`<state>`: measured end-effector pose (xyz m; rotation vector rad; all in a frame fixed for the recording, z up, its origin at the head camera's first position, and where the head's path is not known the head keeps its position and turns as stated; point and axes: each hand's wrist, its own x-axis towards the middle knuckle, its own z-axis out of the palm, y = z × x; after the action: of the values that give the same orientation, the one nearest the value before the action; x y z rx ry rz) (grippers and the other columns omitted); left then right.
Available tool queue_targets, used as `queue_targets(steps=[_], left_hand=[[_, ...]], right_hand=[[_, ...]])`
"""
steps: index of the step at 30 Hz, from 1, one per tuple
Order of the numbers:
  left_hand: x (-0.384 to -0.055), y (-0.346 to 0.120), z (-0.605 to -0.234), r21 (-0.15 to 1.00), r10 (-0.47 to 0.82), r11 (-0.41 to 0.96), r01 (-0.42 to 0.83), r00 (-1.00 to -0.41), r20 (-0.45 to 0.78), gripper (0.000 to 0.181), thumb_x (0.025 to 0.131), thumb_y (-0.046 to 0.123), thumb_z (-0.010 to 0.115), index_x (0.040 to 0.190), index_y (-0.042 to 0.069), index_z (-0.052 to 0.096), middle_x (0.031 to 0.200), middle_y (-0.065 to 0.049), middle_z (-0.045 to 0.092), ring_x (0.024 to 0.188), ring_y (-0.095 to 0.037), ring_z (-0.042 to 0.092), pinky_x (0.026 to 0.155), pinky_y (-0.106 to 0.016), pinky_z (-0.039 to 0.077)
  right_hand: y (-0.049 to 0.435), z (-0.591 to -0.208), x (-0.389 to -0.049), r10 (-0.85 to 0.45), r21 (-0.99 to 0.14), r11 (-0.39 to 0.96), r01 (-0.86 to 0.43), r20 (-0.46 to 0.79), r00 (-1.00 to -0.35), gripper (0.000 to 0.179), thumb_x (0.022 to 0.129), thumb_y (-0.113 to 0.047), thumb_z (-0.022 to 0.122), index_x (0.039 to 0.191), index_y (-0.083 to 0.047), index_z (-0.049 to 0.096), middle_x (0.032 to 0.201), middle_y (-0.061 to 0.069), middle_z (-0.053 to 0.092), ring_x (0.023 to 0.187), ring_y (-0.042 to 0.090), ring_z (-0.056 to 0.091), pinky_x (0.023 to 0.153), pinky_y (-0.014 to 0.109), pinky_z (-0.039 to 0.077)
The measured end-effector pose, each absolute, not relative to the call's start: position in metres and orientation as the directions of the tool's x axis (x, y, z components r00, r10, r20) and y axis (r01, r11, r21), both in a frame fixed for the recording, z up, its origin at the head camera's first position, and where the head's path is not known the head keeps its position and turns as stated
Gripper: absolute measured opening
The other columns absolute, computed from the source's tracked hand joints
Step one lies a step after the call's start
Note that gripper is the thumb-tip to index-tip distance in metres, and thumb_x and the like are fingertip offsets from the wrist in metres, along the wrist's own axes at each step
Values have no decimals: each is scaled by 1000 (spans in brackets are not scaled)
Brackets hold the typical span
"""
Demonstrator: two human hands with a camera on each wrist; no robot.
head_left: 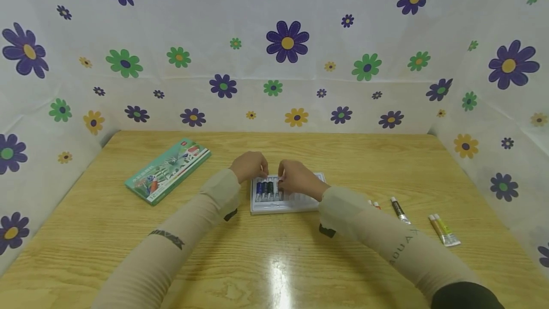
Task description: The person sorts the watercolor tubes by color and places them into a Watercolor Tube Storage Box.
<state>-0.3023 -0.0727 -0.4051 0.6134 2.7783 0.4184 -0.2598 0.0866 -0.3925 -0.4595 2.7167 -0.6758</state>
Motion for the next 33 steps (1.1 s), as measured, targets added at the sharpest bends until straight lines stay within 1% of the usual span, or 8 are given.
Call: queue_targets(steps=[3, 5, 9, 15, 21, 27, 31, 33], left_hand=[[-303, -73, -405, 331, 440, 871, 363, -876, -196, 7, 82, 16, 70, 80, 10, 73, 93, -5, 71, 83, -19, 62, 76, -34, 51], [-303, -72, -404, 327, 439, 873, 363, -876, -200, 7, 83, 16, 70, 80, 10, 73, 92, -5, 71, 83, -19, 62, 76, -34, 51], [-302, -72, -400, 322, 439, 875, 362, -875, -207, 8, 83, 17, 70, 81, 10, 73, 93, -6, 71, 83, -19, 62, 76, -34, 51], [-302, -71, -401, 328, 437, 875, 357, -874, -213, 8, 83, 16, 70, 81, 10, 72, 93, -6, 71, 83, -19, 62, 76, -33, 51], [-303, -72, -403, 326, 436, 875, 358, -875, -210, 7, 83, 17, 70, 82, 10, 73, 93, -6, 72, 83, -19, 63, 76, -34, 52], [-302, -71, -401, 317, 436, 877, 361, -875, -211, 9, 83, 17, 70, 85, 10, 74, 95, -6, 72, 85, -20, 64, 76, -34, 52], [-301, -71, -401, 315, 446, 873, 373, -870, -207, 9, 84, 17, 69, 84, 9, 73, 95, -7, 72, 84, -20, 64, 76, -33, 52], [-301, -71, -401, 317, 448, 872, 374, -870, -206, 8, 83, 17, 69, 83, 9, 73, 95, -7, 72, 84, -20, 64, 76, -33, 52]], right_hand=[[91, -391, -258, -477, -490, 795, -358, -138, -868, 23, 77, -5, 74, 98, -1, 66, 99, 12, 65, 89, 22, 61, 78, 31, 52], [94, -391, -257, -542, -468, 765, -442, -97, -835, 21, 74, -5, 77, 93, -3, 69, 98, 10, 67, 94, 23, 59, 84, 34, 50], [98, -389, -254, -604, -465, 725, -508, -76, -793, 14, 73, -7, 79, 85, -6, 71, 93, 7, 69, 94, 22, 60, 86, 35, 50], [97, -387, -251, -625, -426, 721, -547, -56, -779, 14, 72, -8, 79, 83, -5, 72, 92, 9, 68, 91, 22, 61, 85, 33, 50], [91, -387, -254, -630, -369, 738, -566, -74, -773, 16, 70, -6, 80, 84, -3, 73, 88, 9, 68, 85, 20, 62, 82, 31, 52], [90, -388, -255, -649, -316, 740, -594, -108, -753, 13, 75, -4, 76, 88, -3, 74, 88, 7, 69, 84, 19, 63, 81, 29, 53], [94, -388, -254, -690, -316, 699, -641, -64, -721, 10, 76, -1, 74, 85, -5, 74, 88, 4, 70, 83, 15, 64, 78, 26, 53], [96, -389, -254, -700, -324, 685, -652, -45, -713, 10, 77, 0, 72, 85, -6, 75, 89, 5, 70, 84, 16, 65, 78, 25, 53]])
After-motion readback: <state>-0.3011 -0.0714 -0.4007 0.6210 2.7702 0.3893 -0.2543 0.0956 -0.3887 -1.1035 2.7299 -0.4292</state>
